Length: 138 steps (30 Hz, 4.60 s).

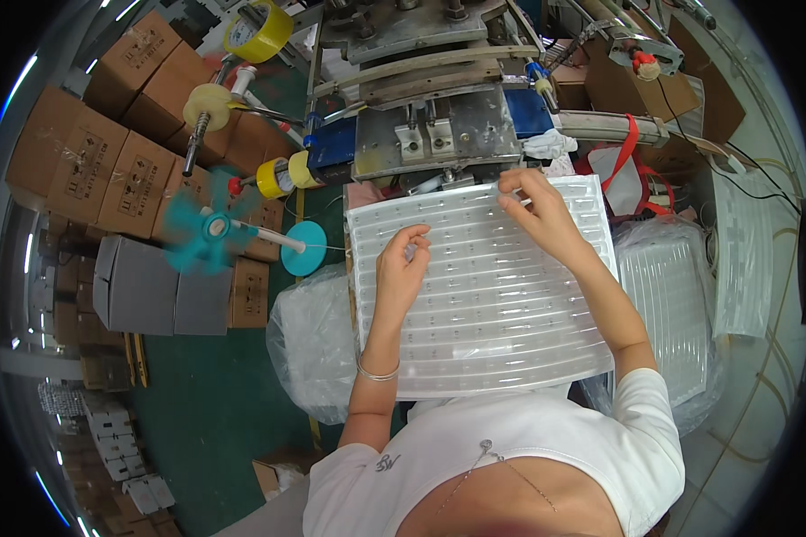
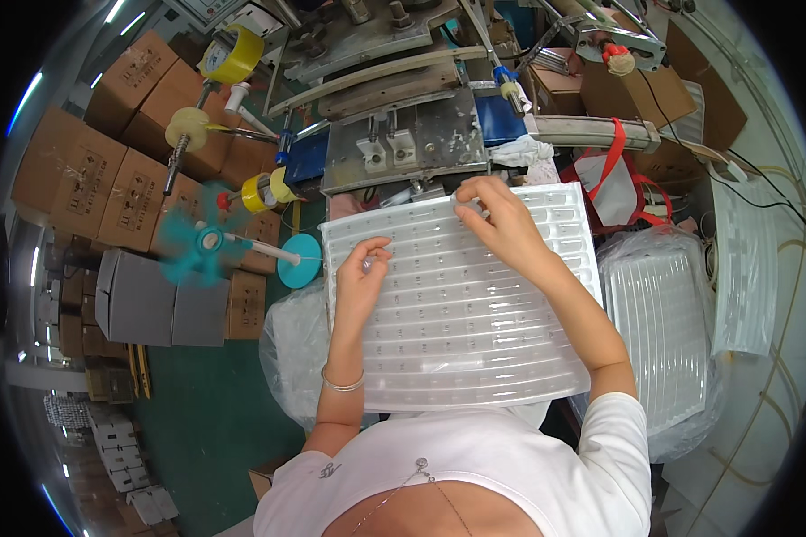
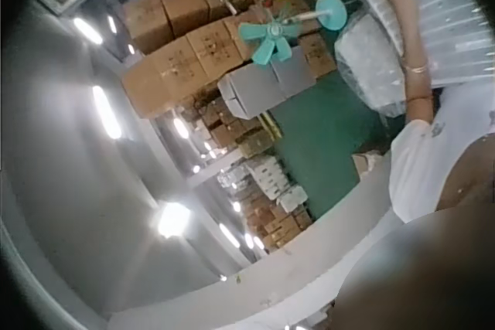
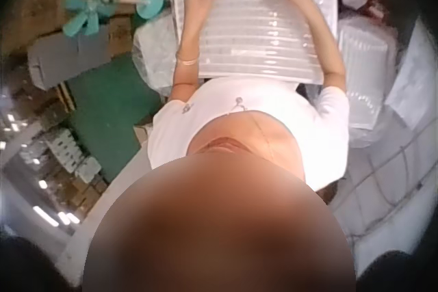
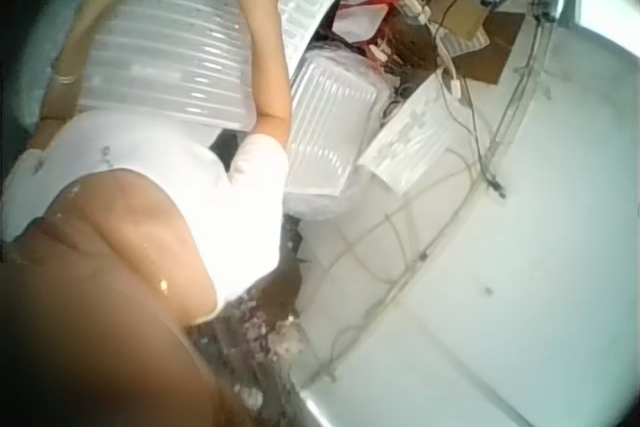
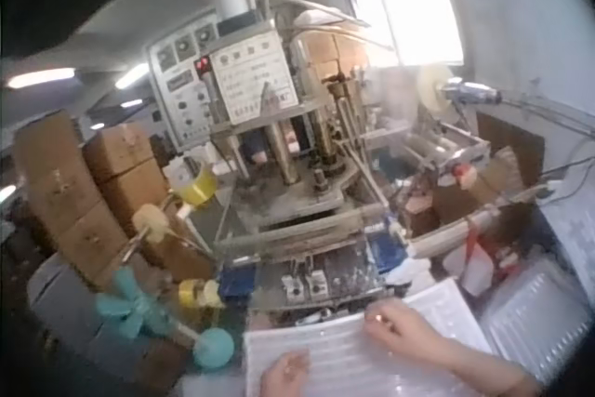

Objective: Placing components into a tray-like product at an industrial assembly station.

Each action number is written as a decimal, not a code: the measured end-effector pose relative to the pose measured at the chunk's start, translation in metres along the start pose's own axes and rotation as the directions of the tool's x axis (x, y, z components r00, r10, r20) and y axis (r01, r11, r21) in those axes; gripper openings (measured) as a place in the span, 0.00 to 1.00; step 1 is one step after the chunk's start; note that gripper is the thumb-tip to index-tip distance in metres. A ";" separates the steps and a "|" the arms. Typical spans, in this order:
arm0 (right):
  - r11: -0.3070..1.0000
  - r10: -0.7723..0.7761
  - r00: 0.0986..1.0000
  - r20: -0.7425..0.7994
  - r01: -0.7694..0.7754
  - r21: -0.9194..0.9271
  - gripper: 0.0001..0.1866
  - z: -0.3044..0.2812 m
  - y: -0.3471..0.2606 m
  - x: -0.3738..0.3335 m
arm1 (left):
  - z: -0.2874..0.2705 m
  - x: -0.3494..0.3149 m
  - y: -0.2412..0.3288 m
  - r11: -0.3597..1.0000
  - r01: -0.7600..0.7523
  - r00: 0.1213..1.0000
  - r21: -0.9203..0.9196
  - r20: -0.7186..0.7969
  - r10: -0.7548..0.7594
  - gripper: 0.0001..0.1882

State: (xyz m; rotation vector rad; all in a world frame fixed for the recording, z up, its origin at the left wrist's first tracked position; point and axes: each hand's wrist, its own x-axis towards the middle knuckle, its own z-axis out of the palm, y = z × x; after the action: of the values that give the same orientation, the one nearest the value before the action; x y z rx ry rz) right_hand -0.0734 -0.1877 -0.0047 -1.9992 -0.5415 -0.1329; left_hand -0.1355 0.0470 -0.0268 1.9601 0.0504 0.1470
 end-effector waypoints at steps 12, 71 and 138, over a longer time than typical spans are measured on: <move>0.997 -0.079 0.939 -0.334 0.073 -0.031 0.14 -0.018 0.004 0.037 | 0.031 0.142 0.068 0.438 -0.388 0.713 0.811 -0.038 0.701 0.18; 1.000 0.010 0.781 0.625 -0.003 -0.011 0.13 -0.015 -0.023 -0.120 | 0.045 -0.117 -0.021 0.694 -0.630 0.712 0.347 0.614 0.340 0.14; 0.867 -0.419 0.817 -0.396 0.230 -0.443 0.20 -0.002 0.015 0.086 | 0.022 0.014 0.046 0.898 -0.429 0.874 0.097 -0.205 0.440 0.13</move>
State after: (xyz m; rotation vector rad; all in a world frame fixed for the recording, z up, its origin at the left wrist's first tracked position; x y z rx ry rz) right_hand 0.0099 -0.1678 0.0119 -2.1093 -0.5605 -0.9998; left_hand -0.1203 0.0110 0.0081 1.9690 -0.2469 0.6691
